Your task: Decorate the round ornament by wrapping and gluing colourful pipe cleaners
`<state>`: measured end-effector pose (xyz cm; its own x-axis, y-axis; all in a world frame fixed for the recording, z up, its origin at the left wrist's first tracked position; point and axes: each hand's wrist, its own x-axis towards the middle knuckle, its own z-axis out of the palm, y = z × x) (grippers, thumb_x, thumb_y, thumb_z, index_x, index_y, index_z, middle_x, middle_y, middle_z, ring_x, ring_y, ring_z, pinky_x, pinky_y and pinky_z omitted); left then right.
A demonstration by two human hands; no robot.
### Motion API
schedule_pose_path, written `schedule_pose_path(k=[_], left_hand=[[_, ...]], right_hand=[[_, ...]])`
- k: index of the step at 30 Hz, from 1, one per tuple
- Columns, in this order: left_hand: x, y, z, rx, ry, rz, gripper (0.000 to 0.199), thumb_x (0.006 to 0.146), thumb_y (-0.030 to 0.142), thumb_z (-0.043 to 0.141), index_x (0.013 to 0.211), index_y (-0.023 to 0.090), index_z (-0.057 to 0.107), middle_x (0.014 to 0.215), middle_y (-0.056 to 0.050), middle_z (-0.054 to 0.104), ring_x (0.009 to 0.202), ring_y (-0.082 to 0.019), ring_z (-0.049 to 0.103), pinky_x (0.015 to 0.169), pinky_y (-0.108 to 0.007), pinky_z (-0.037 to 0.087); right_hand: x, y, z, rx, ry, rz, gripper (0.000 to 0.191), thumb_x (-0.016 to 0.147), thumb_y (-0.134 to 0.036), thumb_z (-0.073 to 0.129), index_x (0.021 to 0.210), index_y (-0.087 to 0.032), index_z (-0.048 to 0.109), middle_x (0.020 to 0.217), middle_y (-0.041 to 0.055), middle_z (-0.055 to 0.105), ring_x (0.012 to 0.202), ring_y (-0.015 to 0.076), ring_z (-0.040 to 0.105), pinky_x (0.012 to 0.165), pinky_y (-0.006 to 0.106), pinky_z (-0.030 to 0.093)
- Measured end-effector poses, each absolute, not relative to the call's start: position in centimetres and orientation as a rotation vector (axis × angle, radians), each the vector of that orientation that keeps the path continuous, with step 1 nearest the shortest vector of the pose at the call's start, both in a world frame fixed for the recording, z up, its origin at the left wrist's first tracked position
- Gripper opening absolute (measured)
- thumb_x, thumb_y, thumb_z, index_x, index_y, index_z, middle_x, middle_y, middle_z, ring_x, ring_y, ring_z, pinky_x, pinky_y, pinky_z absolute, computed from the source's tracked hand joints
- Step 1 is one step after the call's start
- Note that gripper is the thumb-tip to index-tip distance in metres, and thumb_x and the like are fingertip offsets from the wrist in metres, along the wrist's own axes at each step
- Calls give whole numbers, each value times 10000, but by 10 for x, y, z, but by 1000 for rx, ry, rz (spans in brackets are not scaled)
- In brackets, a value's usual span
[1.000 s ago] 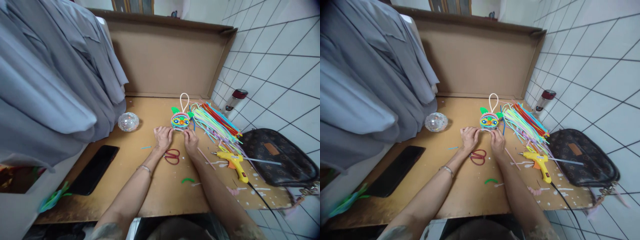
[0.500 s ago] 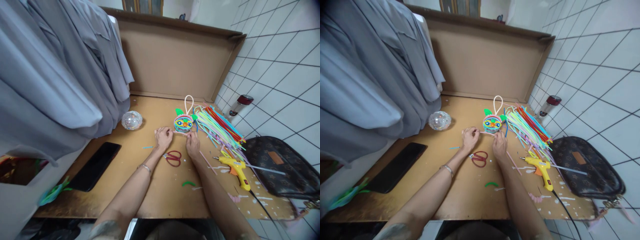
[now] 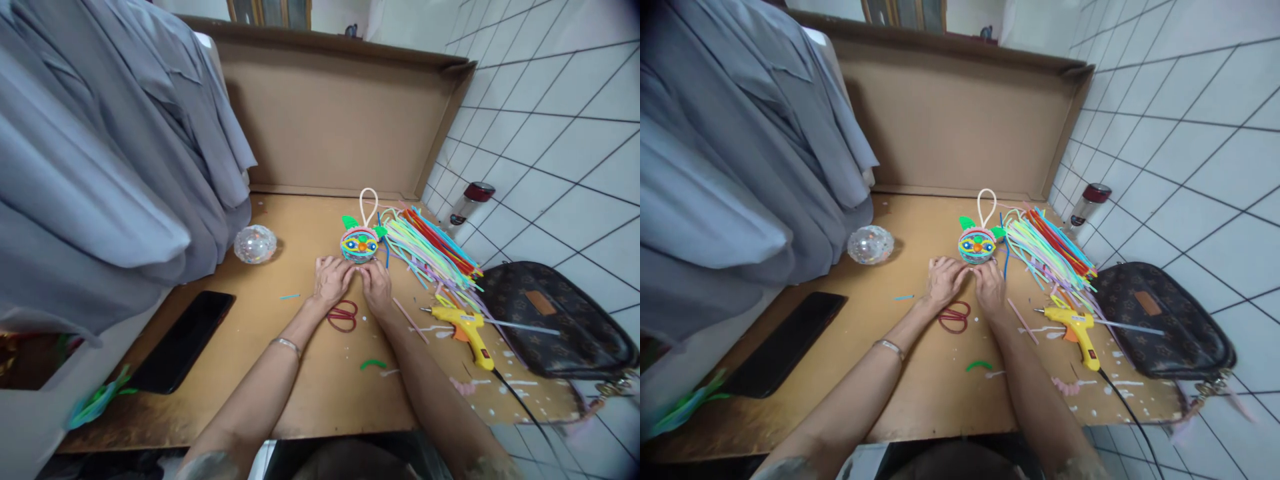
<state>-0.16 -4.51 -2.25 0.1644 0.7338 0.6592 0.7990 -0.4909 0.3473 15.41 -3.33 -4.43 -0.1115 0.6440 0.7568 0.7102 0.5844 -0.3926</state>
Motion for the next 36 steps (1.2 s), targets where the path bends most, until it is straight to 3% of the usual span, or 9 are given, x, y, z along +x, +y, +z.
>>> schedule_pose_path(k=[8,15,23,36], left_hand=[[0,-45,-30,-2550,-1445,-1316,278,994,314,484,1112,234,722,879,-72,728,806,-163,666,743,-277,486],[0,-44,-35,-2530,-1479,-1429,267,976,299,492,1017,211,741,896,-80,753,787,-163,701,716,-258,529],[2,-48,-31,-2549,-1538,-1451,265,958,308,500,955,205,744,898,-80,770,765,-170,704,718,-276,531],[4,-47,-29,-2603,-1632,-1346,274,926,328,538,771,219,736,718,-41,701,649,-151,610,641,-272,453]], right_hand=[[152,-42,-39,-1154,-1797,-38,338,1027,-376,397,835,-225,630,851,60,652,823,208,587,736,330,423],[152,-43,-39,-1197,-1809,-43,338,1030,-393,395,841,-229,623,866,59,662,843,210,592,758,328,420],[151,-44,-39,-1186,-1819,-38,344,1039,-333,344,921,-218,646,892,76,672,875,221,593,771,337,424],[156,-32,-50,-1153,-1881,0,292,999,-274,339,817,-223,563,827,76,619,835,234,562,775,368,458]])
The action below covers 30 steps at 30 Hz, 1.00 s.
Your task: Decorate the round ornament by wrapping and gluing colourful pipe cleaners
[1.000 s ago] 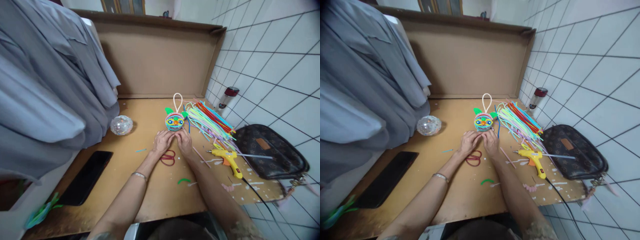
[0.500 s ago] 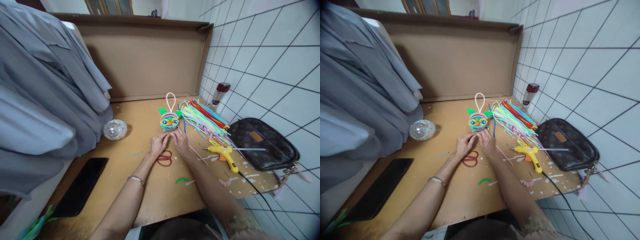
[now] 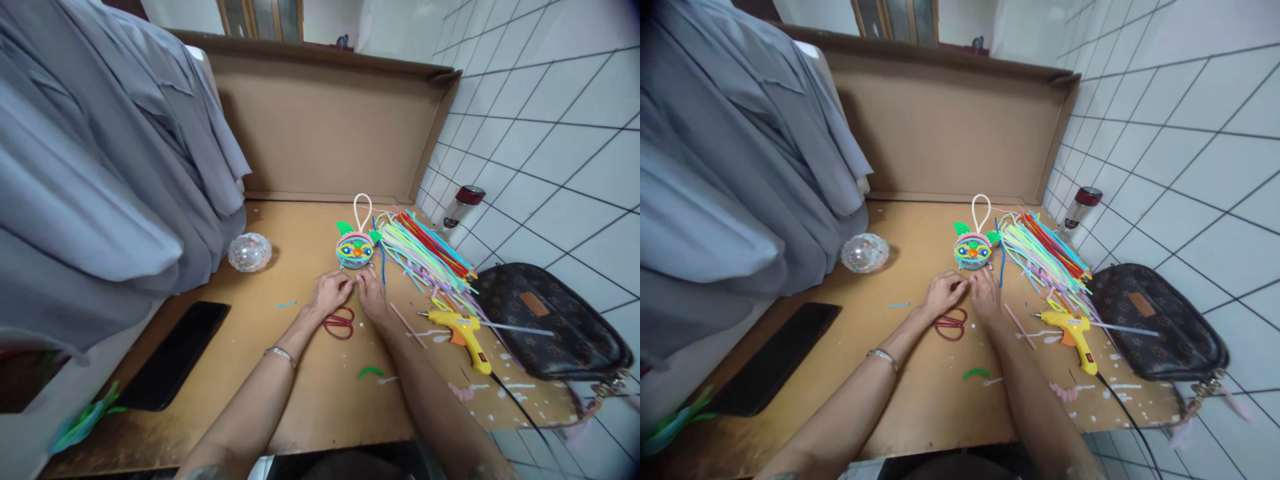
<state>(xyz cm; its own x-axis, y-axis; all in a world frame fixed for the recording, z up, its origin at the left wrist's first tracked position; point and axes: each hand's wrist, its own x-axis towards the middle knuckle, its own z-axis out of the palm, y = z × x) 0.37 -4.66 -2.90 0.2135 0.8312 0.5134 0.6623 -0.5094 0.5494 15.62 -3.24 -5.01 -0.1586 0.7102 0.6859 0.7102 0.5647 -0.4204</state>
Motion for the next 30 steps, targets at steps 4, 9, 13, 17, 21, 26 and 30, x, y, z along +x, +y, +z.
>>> schedule_pose_path(k=[4,9,13,17,21,26,30], left_hand=[[5,-45,-30,2237,1481,1105,213,882,283,580,736,223,723,719,-34,707,676,-165,624,645,-277,445],[6,-43,-28,2128,1571,1025,168,858,276,606,742,226,716,729,-22,715,655,-162,616,611,-271,417],[5,-42,-26,2180,1525,970,192,881,309,588,766,229,719,785,-24,729,701,-165,630,636,-266,418],[4,-42,-26,2207,1490,937,239,906,358,556,807,226,729,823,-24,732,727,-158,631,653,-253,425],[4,-41,-27,2181,1514,889,259,916,361,537,829,216,733,835,-27,735,733,-152,628,662,-244,431],[5,-37,-32,2157,1537,888,222,896,353,571,824,216,730,849,-31,737,746,-160,634,679,-250,443],[5,-36,-35,2162,1515,891,166,866,330,611,827,218,727,849,-29,732,758,-167,638,694,-257,450]], right_hand=[[158,-28,-54,-1139,-1902,2,281,986,-266,348,783,-236,540,791,61,604,812,230,570,785,371,476],[160,-25,-58,-1152,-1918,24,294,986,-279,349,759,-239,531,764,55,593,767,226,571,737,362,478],[162,-24,-58,-1164,-1939,59,270,971,-282,380,763,-232,544,772,60,605,764,228,573,719,363,479],[165,-24,-53,-1178,-1914,106,255,956,-291,403,771,-228,567,800,67,621,795,232,579,792,385,495],[166,-25,-50,-1197,-1881,149,242,933,-312,421,778,-235,590,813,66,632,820,242,583,836,409,501],[166,-27,-48,-1227,-1889,160,220,906,-320,441,770,-234,592,804,67,628,811,247,583,799,402,497],[164,-28,-47,-1249,-1887,155,220,891,-333,446,757,-230,588,798,70,622,807,245,582,771,388,494]])
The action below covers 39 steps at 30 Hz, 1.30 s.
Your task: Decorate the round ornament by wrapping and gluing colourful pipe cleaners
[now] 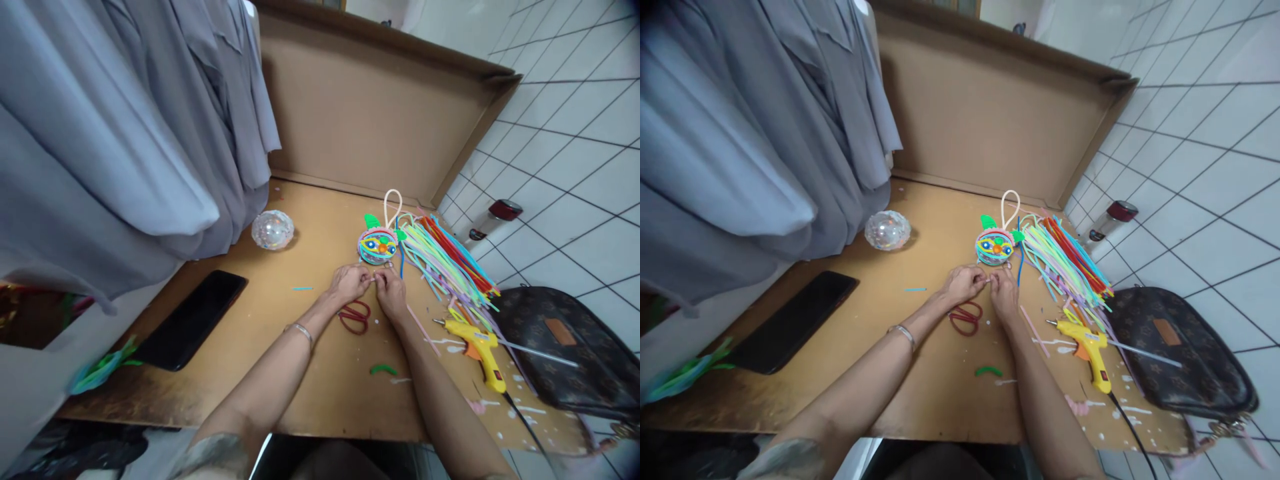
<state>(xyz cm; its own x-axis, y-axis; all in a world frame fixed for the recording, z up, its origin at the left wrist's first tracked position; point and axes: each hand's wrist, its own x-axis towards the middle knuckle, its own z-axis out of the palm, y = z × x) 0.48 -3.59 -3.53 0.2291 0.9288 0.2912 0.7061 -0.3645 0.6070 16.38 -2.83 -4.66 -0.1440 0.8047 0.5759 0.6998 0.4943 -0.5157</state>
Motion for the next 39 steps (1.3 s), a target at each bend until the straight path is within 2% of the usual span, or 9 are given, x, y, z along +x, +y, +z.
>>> schedule_pose_path(k=[4,9,12,15,21,24,28,33,39], left_hand=[[5,-37,-31,2131,1515,892,194,864,362,617,812,217,734,836,-33,722,764,-168,636,700,-256,457],[1,-34,-21,1983,1533,1040,221,855,370,628,781,195,740,784,-29,697,716,-152,607,689,-251,462],[-5,-30,-16,1909,1540,1124,160,820,303,648,772,189,749,770,-22,687,700,-142,595,690,-246,461],[-10,-25,-10,1887,1518,1170,193,831,300,621,739,190,750,751,-21,685,685,-139,589,680,-246,454],[-12,1,0,1591,1483,1460,167,831,213,574,809,170,735,734,-16,708,681,-135,614,673,-232,470],[-12,15,2,1448,1486,1558,154,834,192,572,839,160,723,777,-34,730,713,-144,644,709,-242,491],[-13,25,1,1478,1461,1549,137,837,186,577,836,162,712,806,-43,737,734,-152,656,738,-254,508],[-13,30,0,1661,1460,1466,133,853,192,582,830,163,709,842,-48,731,772,-153,645,792,-267,509],[-11,31,-1,1821,1458,1377,155,885,191,553,860,160,703,858,-48,710,787,-151,621,811,-276,500]], right_hand=[[163,-30,-46,-1266,-1795,189,191,860,-346,485,771,-223,601,789,57,617,775,228,582,783,385,501],[163,-36,-35,-1298,-1467,291,238,839,-402,522,887,-194,626,845,49,616,761,200,597,746,362,508],[162,-34,-19,-1274,-1357,263,247,825,-422,546,894,-197,619,884,44,614,820,199,596,804,372,499],[158,-24,1,-1253,-1261,237,289,801,-450,572,935,-195,602,951,51,605,900,208,584,871,389,483],[140,4,20,-1307,-1099,229,538,718,-534,631,1114,-187,525,1165,103,546,1101,247,537,1023,435,423],[132,13,19,-1382,-1104,247,612,710,-525,628,1201,-186,488,1259,128,515,1193,272,503,1064,470,391],[126,21,13,-1469,-1090,270,682,679,-479,654,1260,-178,461,1322,151,487,1249,298,475,1089,496,366],[123,29,4,-1484,-1074,308,717,662,-472,684,1274,-181,453,1336,150,480,1245,293,484,1095,470,369],[124,28,-6,-1436,-1161,329,710,704,-490,685,1294,-184,434,1327,164,481,1247,298,483,1094,475,371]])
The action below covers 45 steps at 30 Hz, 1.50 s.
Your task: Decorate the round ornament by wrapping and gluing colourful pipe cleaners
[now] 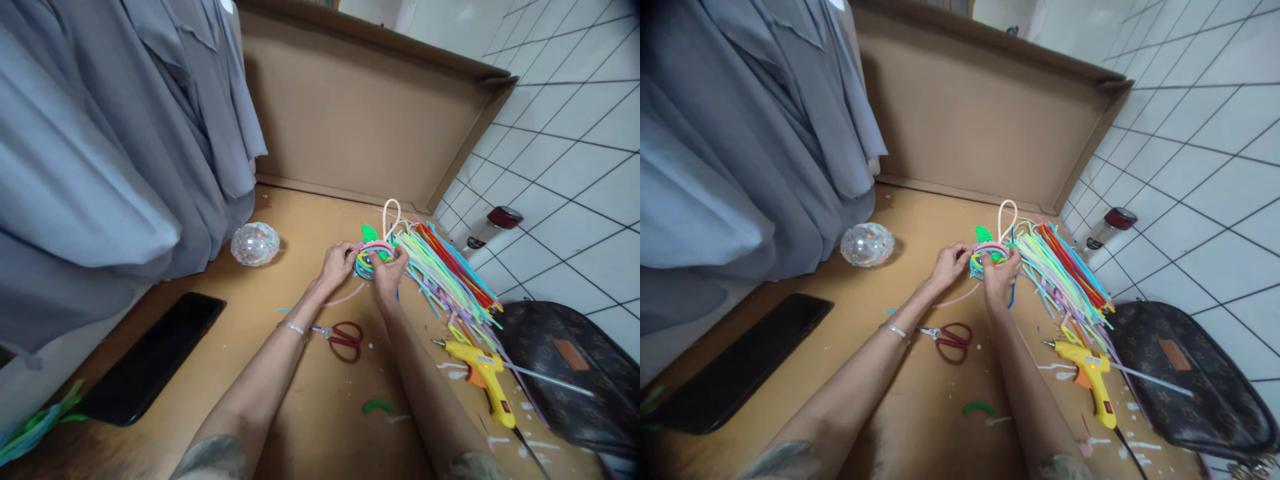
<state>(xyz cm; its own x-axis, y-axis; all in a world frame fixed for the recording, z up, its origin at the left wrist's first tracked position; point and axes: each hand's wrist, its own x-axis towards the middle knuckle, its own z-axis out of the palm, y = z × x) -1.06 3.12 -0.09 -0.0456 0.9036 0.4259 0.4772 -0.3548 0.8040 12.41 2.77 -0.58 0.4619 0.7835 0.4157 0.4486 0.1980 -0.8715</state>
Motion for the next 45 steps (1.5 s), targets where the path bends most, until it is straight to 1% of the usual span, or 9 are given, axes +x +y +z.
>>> schedule_pose_path(k=[5,9,14,19,25,29,35,40,45], left_hand=[[-11,30,-3,1921,1452,1353,152,903,193,542,858,158,683,857,-52,687,783,-151,605,792,-271,486],[-13,29,-4,1985,1429,1353,139,911,186,534,864,162,663,880,-57,676,813,-155,605,806,-267,480],[-16,26,-3,2038,1388,1334,134,924,203,521,891,168,647,895,-57,661,839,-164,601,818,-278,478],[-18,24,2,2086,1397,1293,158,937,222,494,886,179,636,894,-57,645,829,-170,593,801,-288,476],[-19,23,6,2135,1424,1246,149,935,225,492,886,190,629,925,-59,642,841,-173,596,790,-285,472],[-19,23,6,2113,1431,1265,140,931,233,505,891,195,634,924,-53,645,844,-168,601,781,-277,472],[-18,23,4,2068,1422,1311,131,917,219,522,885,184,644,887,-46,641,800,-157,593,757,-270,466],[-16,22,2,2044,1421,1356,146,919,241,523,901,188,658,884,-44,644,785,-151,586,748,-262,465],[-16,21,1,2027,1407,1375,163,924,260,520,913,193,668,898,-48,657,784,-150,589,741,-258,462]], right_hand=[[124,25,-9,-1417,-1188,331,715,713,-453,675,1321,-187,409,1345,162,465,1265,291,473,1102,469,367],[123,21,-8,-1416,-1203,320,719,712,-424,658,1339,-184,400,1353,162,456,1275,288,470,1101,459,373],[123,17,-5,-1427,-1224,341,752,692,-401,659,1359,-171,397,1354,168,439,1262,301,483,1069,460,405],[124,20,-7,-1424,-1259,293,743,688,-397,673,1354,-208,402,1344,154,445,1242,296,502,1062,459,414],[125,23,-11,-1404,-1252,316,706,723,-413,645,1352,-205,399,1348,155,444,1263,295,481,1084,473,393],[122,21,-10,-1407,-1241,289,692,714,-393,637,1339,-209,402,1332,147,451,1245,293,486,1081,475,393],[118,18,-4,-1436,-1236,256,705,678,-377,655,1319,-188,432,1317,155,471,1247,308,477,1086,481,380],[119,21,-6,-1431,-1261,237,701,680,-374,658,1320,-196,431,1313,148,481,1249,302,475,1094,476,370],[119,22,-9,-1433,-1274,204,702,673,-380,665,1315,-207,438,1307,141,490,1237,302,485,1081,472,386]])
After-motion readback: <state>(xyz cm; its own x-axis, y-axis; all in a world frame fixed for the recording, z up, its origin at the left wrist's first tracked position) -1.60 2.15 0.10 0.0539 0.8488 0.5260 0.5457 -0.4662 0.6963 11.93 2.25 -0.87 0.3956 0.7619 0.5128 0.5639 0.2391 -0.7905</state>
